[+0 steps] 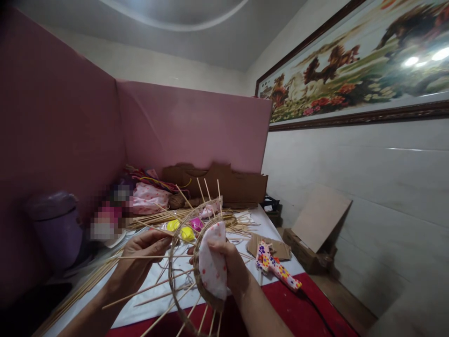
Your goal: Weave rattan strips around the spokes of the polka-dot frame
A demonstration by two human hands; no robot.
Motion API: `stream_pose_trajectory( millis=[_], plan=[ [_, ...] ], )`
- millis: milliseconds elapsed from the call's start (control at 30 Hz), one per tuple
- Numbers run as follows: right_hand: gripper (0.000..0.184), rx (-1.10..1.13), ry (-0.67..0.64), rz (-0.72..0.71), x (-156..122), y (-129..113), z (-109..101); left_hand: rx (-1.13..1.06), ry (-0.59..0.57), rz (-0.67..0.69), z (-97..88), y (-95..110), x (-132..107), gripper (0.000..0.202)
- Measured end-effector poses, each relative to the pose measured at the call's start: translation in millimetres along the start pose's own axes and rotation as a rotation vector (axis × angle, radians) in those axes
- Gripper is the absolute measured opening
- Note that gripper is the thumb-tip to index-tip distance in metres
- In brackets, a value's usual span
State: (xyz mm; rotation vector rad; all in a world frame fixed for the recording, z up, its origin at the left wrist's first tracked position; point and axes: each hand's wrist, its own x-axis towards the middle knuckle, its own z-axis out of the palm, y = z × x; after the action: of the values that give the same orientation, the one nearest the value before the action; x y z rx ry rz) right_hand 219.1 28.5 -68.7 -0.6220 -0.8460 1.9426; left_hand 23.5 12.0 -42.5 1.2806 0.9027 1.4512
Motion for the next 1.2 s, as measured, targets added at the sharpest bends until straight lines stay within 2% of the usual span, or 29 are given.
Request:
stream_pose_trajectory(
  millis=[100,200,467,900,1067,1200],
  plan=[
    [0.026,0.012,0.015,0.002,-1,1,1,0.012,-0.011,0.035,-0.6,-1,-2,0.013],
    [0.029,0.018,-0.03,0.024,-1,0,1,0.003,-0.01,0.051,-0.5,-2,-3,0.011],
    [0.031,0.003,-0.058,0.018,-1,3,-1,-0.095,0.043,0.014,2.3,-6,-5,0.012],
    [0.029,0.007,-0.07,0.003,1,4,-1,-0.192,0.029,-0.036,-1.8,-14,-4,0.008],
    [0.028,0.014,-0.034,0.009,1,5,-1,-0.136,0.029,-0.019,-2.8,-15,-3,0.009],
    [0.029,0.018,0.01,0.001,1,6,-1,-0.063,0.075,0.019,-2.0,-15,-4,0.011]
  ],
)
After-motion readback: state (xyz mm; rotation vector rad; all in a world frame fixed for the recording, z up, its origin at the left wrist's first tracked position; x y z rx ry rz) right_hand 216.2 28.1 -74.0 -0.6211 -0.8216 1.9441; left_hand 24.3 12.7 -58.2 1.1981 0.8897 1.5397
